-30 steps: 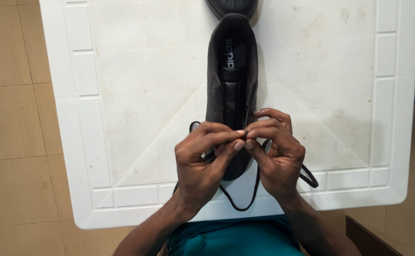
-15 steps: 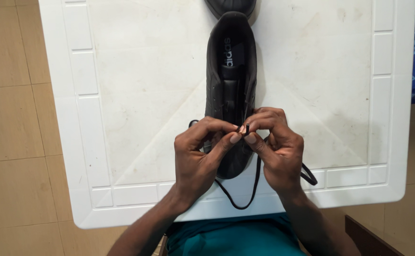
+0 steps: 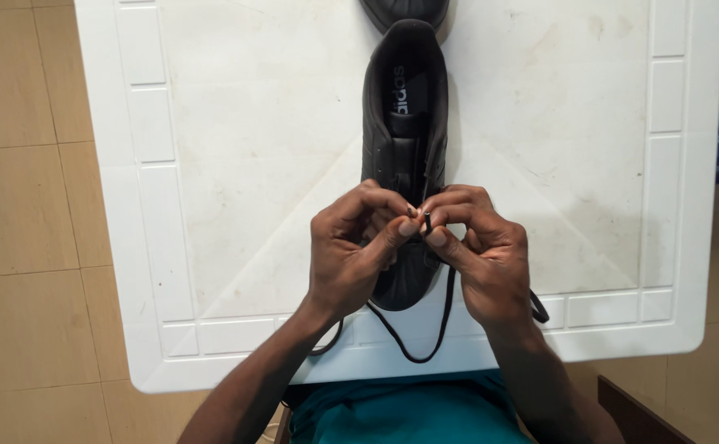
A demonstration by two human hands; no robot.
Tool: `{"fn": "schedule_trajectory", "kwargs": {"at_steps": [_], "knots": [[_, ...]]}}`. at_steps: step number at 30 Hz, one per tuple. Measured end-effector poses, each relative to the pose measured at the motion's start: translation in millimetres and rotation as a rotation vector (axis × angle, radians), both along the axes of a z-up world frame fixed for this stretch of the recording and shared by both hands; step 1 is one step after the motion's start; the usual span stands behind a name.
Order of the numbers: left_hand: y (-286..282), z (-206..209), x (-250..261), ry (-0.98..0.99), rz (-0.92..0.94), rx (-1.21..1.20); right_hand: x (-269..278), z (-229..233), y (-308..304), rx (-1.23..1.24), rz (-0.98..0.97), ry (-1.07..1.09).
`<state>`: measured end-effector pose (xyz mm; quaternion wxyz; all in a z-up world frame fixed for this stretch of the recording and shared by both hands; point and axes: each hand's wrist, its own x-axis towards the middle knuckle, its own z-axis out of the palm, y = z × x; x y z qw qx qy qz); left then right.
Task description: The person removes the laces from a black Adidas shoe, then re-laces it through the eyelets and ties a knot. The task is performed on a white table with a second shoe visible nearby.
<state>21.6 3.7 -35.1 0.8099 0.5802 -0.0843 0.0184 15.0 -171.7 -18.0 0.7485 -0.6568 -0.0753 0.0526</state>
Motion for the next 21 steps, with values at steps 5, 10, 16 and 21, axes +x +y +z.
{"fn": "schedule_trajectory", "kwargs": {"at_steps": [5,10,16,21], "knots": [[-3,-5,3,-0.025,-0.026,-0.014,1,-1,-3,0.19,0.034,0.098],[-2,-5,5,-0.046,-0.03,-0.045,2,-4,-11,0.309,0.077,0.084],[-8,1,5,-0.049,-0.029,-0.075,5,-8,-10,0.335,0.05,0.112],[-12,0,-2,-0.068,0.063,-0.005,-2,-15,-6,0.34,0.03,0.105]]}}
